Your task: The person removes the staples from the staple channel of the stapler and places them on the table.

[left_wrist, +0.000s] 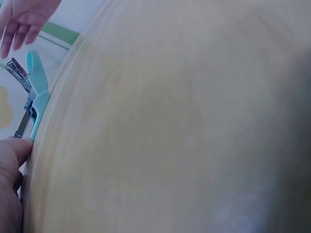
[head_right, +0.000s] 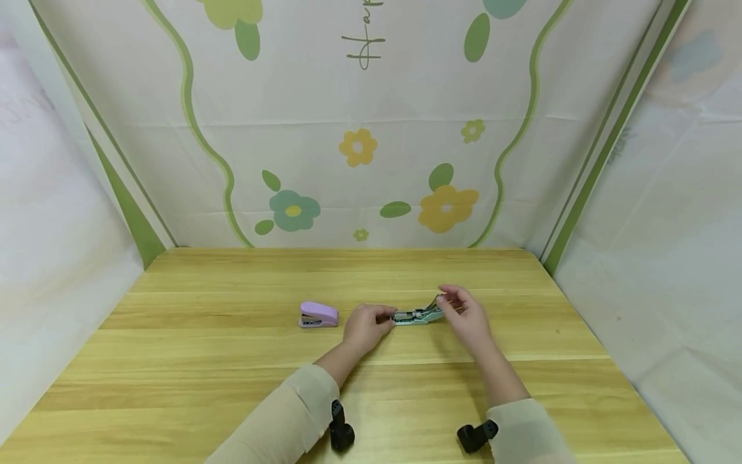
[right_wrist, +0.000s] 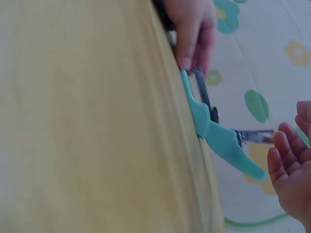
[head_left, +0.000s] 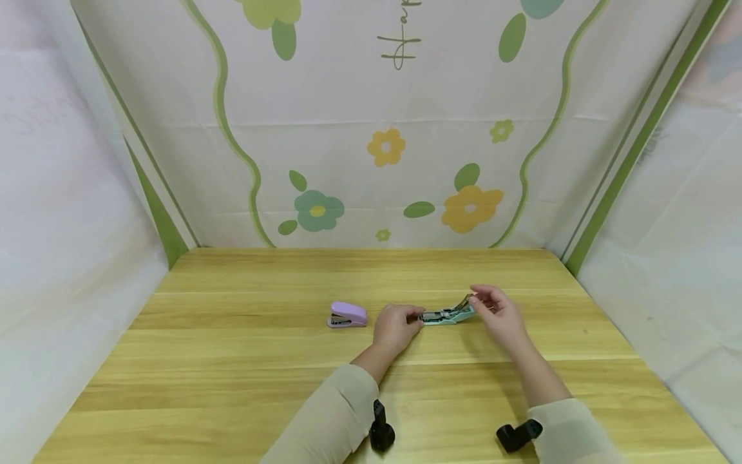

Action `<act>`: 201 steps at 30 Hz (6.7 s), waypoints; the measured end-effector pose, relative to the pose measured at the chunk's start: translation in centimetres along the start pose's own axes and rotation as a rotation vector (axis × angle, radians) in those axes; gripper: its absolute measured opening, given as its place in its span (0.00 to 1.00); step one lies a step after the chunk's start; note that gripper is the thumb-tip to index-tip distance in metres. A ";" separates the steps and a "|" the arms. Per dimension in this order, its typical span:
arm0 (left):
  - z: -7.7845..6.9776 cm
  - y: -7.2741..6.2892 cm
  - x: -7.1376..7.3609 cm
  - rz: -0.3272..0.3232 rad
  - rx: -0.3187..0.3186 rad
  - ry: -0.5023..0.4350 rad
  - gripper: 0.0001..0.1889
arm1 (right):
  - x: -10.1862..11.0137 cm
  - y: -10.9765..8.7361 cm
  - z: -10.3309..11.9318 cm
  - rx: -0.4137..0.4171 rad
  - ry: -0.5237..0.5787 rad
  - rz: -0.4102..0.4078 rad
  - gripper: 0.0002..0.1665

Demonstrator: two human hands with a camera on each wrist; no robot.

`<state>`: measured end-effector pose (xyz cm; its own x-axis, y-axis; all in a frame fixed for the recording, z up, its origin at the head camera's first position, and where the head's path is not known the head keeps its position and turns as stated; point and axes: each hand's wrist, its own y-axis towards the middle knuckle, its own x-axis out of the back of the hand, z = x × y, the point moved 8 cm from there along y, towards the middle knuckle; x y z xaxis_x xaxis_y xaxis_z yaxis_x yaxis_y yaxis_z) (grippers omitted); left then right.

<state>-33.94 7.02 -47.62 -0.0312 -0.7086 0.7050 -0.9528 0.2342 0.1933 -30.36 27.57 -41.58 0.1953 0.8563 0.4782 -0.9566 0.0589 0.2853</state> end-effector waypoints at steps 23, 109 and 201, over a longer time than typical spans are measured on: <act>0.1 0.2 -0.2 0.009 0.001 0.028 0.13 | -6.7 -0.2 -1.1 -0.135 -0.392 0.256 0.15; 0.0 0.0 0.0 0.002 0.023 0.018 0.12 | -0.7 -2.6 -6.3 -0.208 -0.240 0.279 0.20; 12.4 -4.6 13.8 -0.038 0.079 -0.208 0.17 | -21.3 1.6 10.0 0.138 -0.083 0.491 0.26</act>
<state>-33.77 -12.05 -47.22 -0.0482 -0.8397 0.5409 -0.9749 0.1574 0.1574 -33.93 4.33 -43.01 -0.2476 0.7224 0.6456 -0.9036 -0.4125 0.1151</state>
